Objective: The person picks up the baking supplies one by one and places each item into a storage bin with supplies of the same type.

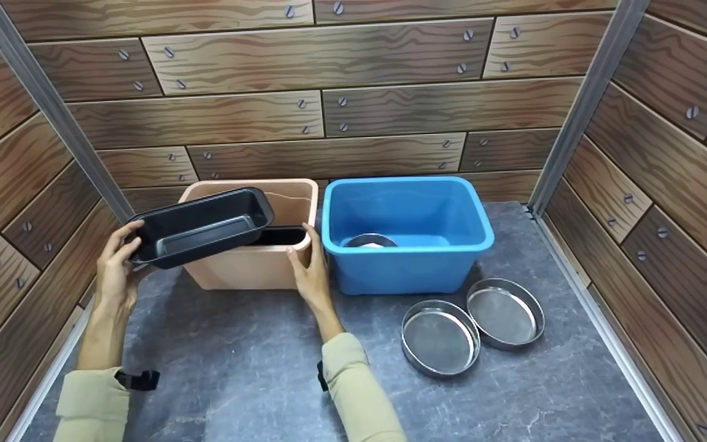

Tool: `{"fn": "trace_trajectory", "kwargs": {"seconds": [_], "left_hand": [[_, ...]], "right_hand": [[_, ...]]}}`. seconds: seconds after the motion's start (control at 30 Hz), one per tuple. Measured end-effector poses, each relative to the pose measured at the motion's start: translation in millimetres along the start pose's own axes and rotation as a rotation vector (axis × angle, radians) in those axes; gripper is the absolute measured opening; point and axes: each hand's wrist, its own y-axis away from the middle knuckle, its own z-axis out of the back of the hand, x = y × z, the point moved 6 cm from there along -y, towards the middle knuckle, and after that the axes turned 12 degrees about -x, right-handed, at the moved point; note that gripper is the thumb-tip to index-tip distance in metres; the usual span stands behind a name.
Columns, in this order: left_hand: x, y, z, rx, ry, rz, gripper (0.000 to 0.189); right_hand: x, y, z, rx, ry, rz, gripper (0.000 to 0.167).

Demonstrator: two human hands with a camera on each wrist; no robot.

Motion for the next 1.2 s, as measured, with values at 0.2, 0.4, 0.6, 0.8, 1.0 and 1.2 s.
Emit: {"fn": "trace_trajectory", "kwargs": {"seconds": [0.2,0.4,0.6,0.8,1.0,1.2], "left_hand": [[4.2,-4.2,-3.0,-0.016,-0.028,0.004,0.035],[5.8,-10.5,-8.1,-0.032,-0.05,-0.019,0.036],[9.5,-15.4,-11.2,-0.051,-0.049,-0.035,0.035],[11.8,-17.7,-13.8,-0.037,-0.072,-0.033,0.035],[15.8,-19.8,-16.5,-0.022,-0.079,-0.003,0.037],[16.8,-22.4,-20.7,0.0,-0.074,0.007,0.043]], "right_hand": [[15.1,2.1,0.3,0.004,-0.032,-0.007,0.058],[39.2,7.5,3.2,0.023,-0.015,-0.028,0.057],[30.3,6.6,1.2,0.024,-0.005,-0.039,0.059],[1.6,1.3,0.1,0.034,0.012,-0.011,0.06],[0.4,2.7,0.7,0.042,0.021,-0.008,0.06],[0.6,1.8,1.8,0.026,0.019,-0.001,0.058]]}}
